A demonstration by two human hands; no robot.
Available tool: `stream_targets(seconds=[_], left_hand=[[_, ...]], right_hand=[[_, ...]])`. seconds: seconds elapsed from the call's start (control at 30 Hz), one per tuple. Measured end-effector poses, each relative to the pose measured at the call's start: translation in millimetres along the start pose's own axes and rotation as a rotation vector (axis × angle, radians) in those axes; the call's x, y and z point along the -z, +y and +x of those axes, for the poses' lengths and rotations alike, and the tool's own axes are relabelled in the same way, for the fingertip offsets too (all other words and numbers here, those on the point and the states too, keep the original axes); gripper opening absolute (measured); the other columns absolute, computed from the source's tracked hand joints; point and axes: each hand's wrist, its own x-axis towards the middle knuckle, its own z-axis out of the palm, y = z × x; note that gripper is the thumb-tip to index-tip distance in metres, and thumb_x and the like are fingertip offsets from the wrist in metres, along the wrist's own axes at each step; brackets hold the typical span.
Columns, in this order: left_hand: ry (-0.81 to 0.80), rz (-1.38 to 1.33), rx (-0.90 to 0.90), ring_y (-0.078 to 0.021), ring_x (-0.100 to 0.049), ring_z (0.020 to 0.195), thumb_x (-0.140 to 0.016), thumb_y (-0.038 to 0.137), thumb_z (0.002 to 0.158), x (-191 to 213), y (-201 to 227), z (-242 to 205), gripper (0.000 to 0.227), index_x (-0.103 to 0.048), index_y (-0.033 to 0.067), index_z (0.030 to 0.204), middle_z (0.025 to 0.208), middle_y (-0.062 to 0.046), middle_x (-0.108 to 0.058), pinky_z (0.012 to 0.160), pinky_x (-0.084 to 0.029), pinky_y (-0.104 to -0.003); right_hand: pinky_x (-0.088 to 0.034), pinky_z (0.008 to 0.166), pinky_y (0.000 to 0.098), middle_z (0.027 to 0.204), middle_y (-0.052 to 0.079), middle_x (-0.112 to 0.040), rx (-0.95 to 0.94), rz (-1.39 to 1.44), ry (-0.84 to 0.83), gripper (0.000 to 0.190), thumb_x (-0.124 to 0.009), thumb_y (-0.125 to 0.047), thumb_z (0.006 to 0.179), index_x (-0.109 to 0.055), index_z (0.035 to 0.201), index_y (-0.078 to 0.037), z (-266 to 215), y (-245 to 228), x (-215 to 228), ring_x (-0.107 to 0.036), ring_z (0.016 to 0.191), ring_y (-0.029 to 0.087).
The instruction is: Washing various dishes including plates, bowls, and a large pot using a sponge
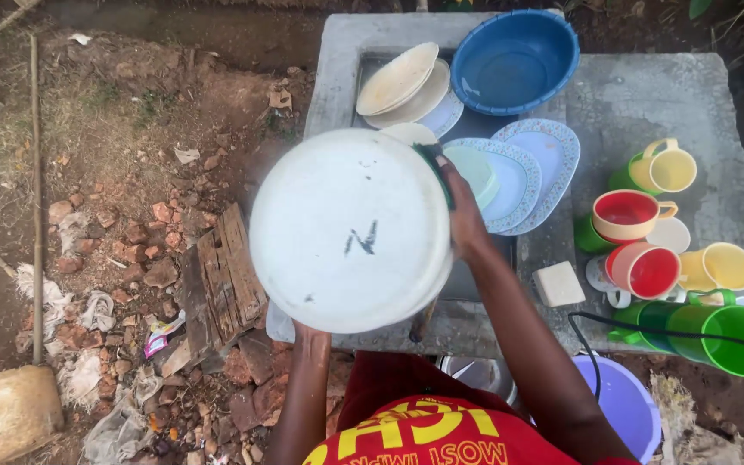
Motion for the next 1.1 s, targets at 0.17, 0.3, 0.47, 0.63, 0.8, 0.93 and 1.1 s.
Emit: stream_targets(seconds=[0.17,0.3,0.47,0.63,0.8,0.93,1.1], left_hand=[[-0.009,0.106,-0.031,-0.0322,-0.062,0.134,-0.052,0.049,0.106,5,-7,24,0.056,-0.066,0.0083,0.142,0.145,-0.017,-0.064,0.120,-0.044,-0.054],[0.007,0.214,-0.031,-0.0336,-0.061,0.135,-0.050,0.048,0.107,108,-44,49,0.056,-0.066,0.0062,0.141,0.145,-0.020,-0.064,0.121,-0.043,-0.054],[0.007,0.333,-0.038,-0.0353,-0.060,0.136,-0.048,0.047,0.108,112,-34,60,0.057,-0.065,0.0035,0.140,0.144,-0.022,-0.063,0.121,-0.042,-0.054],[0.024,0.436,-0.074,-0.0370,-0.059,0.137,-0.046,0.045,0.109,113,-22,61,0.057,-0.065,0.0009,0.140,0.144,-0.025,-0.063,0.122,-0.040,-0.054],[0.044,0.556,-0.087,-0.0388,-0.057,0.138,-0.044,0.044,0.110,-16,28,-5,0.058,-0.065,-0.0018,0.139,0.143,-0.028,-0.062,0.122,-0.039,-0.054],[0.038,0.656,-0.088,-0.0402,-0.056,0.139,-0.043,0.043,0.111,-43,43,-31,0.058,-0.064,-0.0039,0.138,0.143,-0.030,-0.062,0.123,-0.038,-0.055],[0.030,0.773,-0.088,-0.0420,-0.055,0.140,-0.041,0.041,0.112,-55,53,-39,0.059,-0.064,-0.0066,0.138,0.142,-0.033,-0.062,0.123,-0.037,-0.055]], right_hand=[[-0.011,0.127,0.0692,0.172,0.028,-0.026,0.387,0.158,0.206,0.074,-0.023,-0.059,0.111,-0.029,0.166,-0.009,-63,13,-49,-0.019,0.160,0.051],[-0.006,0.127,0.0741,0.174,0.029,-0.015,0.662,-0.309,0.151,0.076,-0.041,-0.054,0.106,-0.022,0.170,-0.016,-69,18,-61,-0.009,0.160,0.058],[-0.004,0.131,0.0591,0.168,0.007,-0.043,0.329,-0.148,-0.117,0.055,-0.024,-0.039,0.112,-0.049,0.159,-0.025,20,-20,-21,-0.034,0.159,0.036],[-0.026,0.125,0.0691,0.159,0.027,-0.046,0.702,-0.311,0.033,0.055,-0.031,-0.038,0.112,-0.046,0.158,-0.011,-22,18,-47,-0.044,0.147,0.053],[-0.013,0.125,0.0788,0.159,0.009,-0.054,0.929,-0.511,0.108,0.055,-0.050,-0.053,0.103,-0.062,0.148,-0.026,-46,8,-75,-0.044,0.150,0.044],[-0.024,0.132,0.0536,0.151,0.008,-0.062,0.507,0.049,0.064,0.052,-0.042,-0.038,0.107,-0.061,0.151,-0.017,21,2,-40,-0.053,0.146,0.032],[-0.019,0.131,0.0607,0.162,0.032,-0.043,0.069,0.405,0.137,0.051,-0.033,-0.027,0.117,-0.046,0.157,0.001,-8,12,-30,-0.033,0.155,0.050]])
